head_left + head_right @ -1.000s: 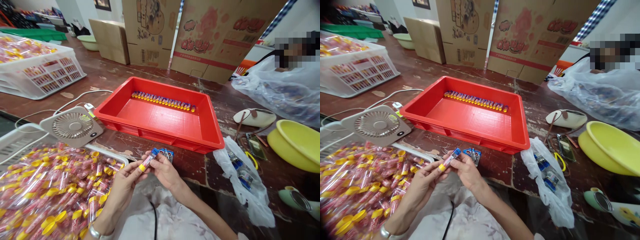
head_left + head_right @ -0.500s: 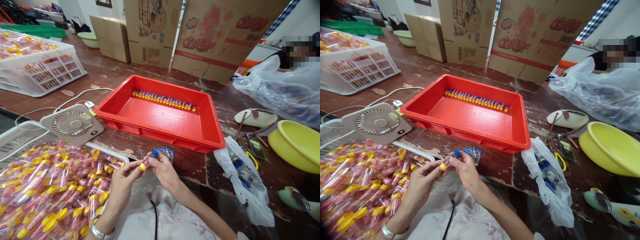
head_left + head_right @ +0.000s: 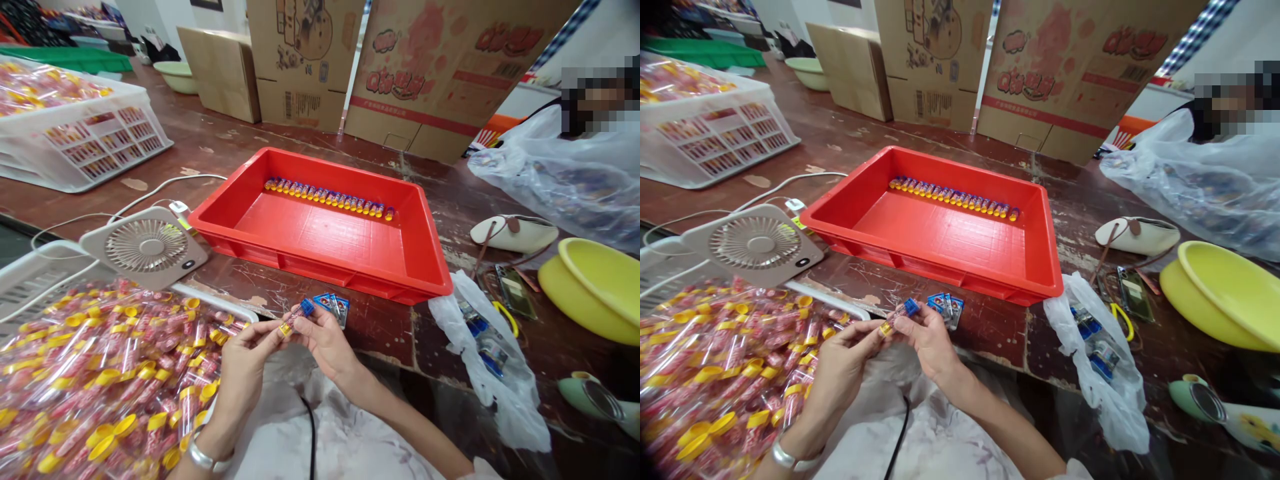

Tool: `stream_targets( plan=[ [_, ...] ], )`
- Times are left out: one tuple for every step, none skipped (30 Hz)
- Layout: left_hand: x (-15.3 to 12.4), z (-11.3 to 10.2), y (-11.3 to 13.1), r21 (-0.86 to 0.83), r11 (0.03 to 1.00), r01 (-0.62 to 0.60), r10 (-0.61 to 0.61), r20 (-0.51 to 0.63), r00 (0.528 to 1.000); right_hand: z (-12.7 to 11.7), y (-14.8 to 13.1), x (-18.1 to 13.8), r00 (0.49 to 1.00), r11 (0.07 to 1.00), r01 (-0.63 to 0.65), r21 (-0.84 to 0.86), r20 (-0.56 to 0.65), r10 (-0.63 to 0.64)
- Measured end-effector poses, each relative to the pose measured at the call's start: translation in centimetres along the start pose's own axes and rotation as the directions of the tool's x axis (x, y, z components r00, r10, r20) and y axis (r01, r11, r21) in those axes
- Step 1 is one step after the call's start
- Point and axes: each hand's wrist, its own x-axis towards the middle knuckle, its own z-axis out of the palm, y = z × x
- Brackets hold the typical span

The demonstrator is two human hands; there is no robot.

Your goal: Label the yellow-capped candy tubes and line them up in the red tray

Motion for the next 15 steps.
stream_targets(
  plan=[
    [0.0,0.0,0.0,0.0,1.0,0.0,0.0,-0.004,1.0,0.0,0.0,0.1,1.0,1.0,-0.001,0.003,0.0,0.001],
    [0.0,0.0,0.0,0.001,1.0,0.0,0.0,-0.01,1.0,-0.1,0.1,0.2,1.0,1.0,-0.004,0.006,-0.002,0.004],
    [0.0,0.1,-0.1,0.003,1.0,0.0,0.0,-0.016,1.0,-0.1,0.3,0.2,1.0,1.0,-0.008,0.007,-0.004,0.008],
    [0.1,0.2,0.0,0.005,1.0,-0.002,0.002,-0.024,1.0,-0.1,0.4,0.3,1.0,1.0,-0.012,0.008,-0.007,0.012],
    [0.1,0.2,0.0,0.005,1.0,-0.003,0.003,-0.03,1.0,0.0,0.6,0.3,1.0,1.0,-0.016,0.007,-0.011,0.016],
    [0.2,0.3,0.0,0.004,1.0,-0.004,0.004,-0.031,1.0,0.1,0.7,0.1,1.0,1.0,-0.016,0.002,-0.016,0.016],
    [0.1,0.3,0.1,0.004,1.0,-0.001,0.001,-0.025,1.0,0.2,0.7,-0.1,1.0,1.0,-0.009,-0.009,-0.024,0.009],
    [0.1,0.3,0.2,0.0,1.0,0.006,-0.006,-0.016,1.0,0.4,0.4,-0.4,0.999,1.0,0.009,-0.027,-0.033,-0.009],
    [0.0,0.2,0.3,-0.002,1.0,0.024,-0.024,-0.01,1.0,0.5,-0.3,-0.7,0.999,0.997,0.035,-0.062,-0.035,-0.037],
    [0.0,0.0,0.3,0.0,0.999,0.044,-0.044,-0.014,0.999,0.6,-1.3,-1.0,0.997,0.991,0.068,-0.113,-0.024,-0.071],
    [-0.1,-0.4,0.2,0.004,0.998,0.063,-0.063,-0.026,0.998,0.6,-2.7,-1.1,0.994,0.979,0.105,-0.177,0.0,-0.107],
    [0.0,-1.0,-0.1,0.012,0.996,0.086,-0.086,-0.049,0.995,0.5,-4.6,-1.1,0.988,0.957,0.151,-0.248,0.032,-0.148],
    [0.3,-1.6,-0.5,0.027,0.996,0.085,-0.083,-0.079,0.993,0.1,-6.9,-0.8,0.978,0.923,0.209,-0.324,0.066,-0.199],
    [0.8,-2.3,-1.1,0.034,0.996,0.086,-0.083,-0.091,0.992,-0.4,-9.6,-0.2,0.962,0.874,0.273,-0.401,0.099,-0.255],
    [1.5,-3.0,-1.8,0.051,0.994,0.096,-0.091,-0.095,0.991,-1.1,-12.6,0.7,0.937,0.807,0.344,-0.48,0.118,-0.329]
  ],
)
